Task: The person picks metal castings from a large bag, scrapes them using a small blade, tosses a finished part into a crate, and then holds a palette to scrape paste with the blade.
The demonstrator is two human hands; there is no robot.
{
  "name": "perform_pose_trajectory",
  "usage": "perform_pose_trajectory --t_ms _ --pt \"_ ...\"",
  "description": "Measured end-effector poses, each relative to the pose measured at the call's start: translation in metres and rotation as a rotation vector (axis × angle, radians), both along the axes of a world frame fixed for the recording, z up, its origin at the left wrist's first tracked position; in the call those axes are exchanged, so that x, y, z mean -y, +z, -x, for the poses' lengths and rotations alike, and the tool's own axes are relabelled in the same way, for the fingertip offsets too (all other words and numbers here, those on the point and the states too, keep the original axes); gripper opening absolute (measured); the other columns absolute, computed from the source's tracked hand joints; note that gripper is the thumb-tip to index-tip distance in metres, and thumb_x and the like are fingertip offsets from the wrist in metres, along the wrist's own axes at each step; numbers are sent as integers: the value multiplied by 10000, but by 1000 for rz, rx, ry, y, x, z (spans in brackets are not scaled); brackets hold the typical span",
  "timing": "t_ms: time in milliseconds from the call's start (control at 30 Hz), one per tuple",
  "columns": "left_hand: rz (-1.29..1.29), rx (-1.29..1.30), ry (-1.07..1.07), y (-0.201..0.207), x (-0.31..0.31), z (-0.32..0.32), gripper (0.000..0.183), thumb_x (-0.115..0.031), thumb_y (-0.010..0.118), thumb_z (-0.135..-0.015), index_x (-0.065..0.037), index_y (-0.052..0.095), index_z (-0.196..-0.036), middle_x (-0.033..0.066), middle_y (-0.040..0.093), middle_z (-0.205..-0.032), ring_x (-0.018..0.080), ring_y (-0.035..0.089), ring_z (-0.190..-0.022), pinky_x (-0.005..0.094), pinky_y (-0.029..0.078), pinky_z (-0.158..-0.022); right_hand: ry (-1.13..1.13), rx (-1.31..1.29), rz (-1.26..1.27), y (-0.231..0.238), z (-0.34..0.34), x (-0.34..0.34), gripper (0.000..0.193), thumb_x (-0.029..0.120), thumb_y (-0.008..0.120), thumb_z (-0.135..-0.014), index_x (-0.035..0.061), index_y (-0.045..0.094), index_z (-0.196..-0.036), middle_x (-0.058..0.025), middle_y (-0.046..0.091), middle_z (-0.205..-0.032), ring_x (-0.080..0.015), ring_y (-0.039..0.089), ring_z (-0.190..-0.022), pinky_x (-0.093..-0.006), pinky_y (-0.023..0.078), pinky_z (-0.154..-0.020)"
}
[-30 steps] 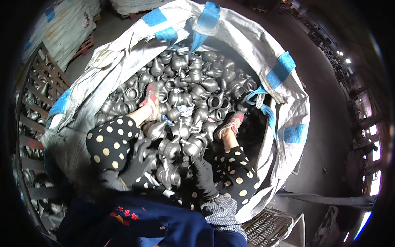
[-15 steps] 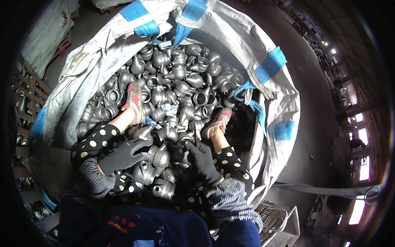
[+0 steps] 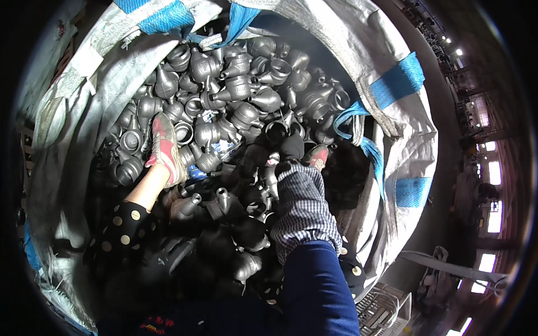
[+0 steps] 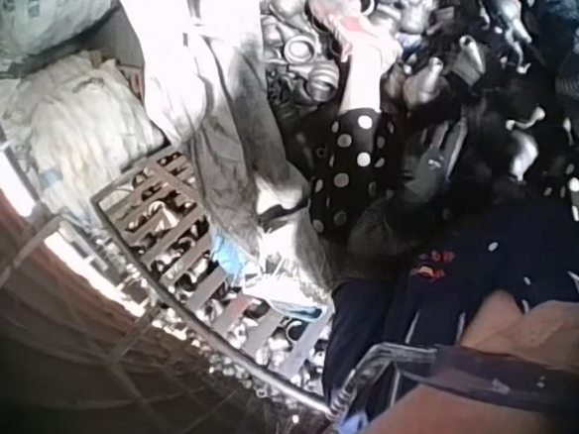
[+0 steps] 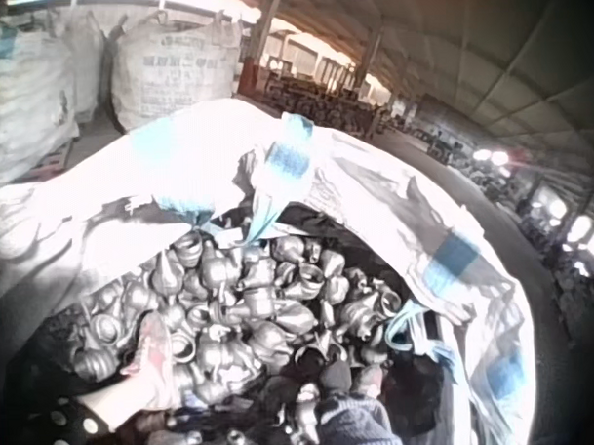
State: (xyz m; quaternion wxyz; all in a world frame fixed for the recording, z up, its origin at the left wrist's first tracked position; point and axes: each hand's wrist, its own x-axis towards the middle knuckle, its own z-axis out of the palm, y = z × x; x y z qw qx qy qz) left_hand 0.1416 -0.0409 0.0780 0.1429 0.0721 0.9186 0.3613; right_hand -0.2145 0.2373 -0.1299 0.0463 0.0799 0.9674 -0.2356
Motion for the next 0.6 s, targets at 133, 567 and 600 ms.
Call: perform_pose_trajectory --t_ms 133,567,600 --pt "-101 -1 -47 -7 -6 22 479 -286 566 -883 -130 463 -1324 121 553 -1207 307 540 -1094 414 436 -931 32 -39 -278 -74 50 -74 444 367 688 -752 22 637 -1027 -216 669 -902 -370 647 -873 -448 522 -730" --pt "-122 -127 89 8 -12 3 453 -138 611 -863 -75 499 -1297 109 559 -1227 288 541 -1116 363 461 -910 802 -163 -54 94 -61 -33 167 135 669 -727 77 658 -884 -102 664 -758 -256 646 -698 -335 489 -595" --pt "-154 -240 114 1 -16 7 467 -158 630 -855 -72 500 -1296 111 553 -1242 288 532 -1138 367 454 -928 801 -164 121 102 -71 -43 129 110 639 -769 66 656 -890 -72 641 -714 -204 626 -652 -301 472 -542"
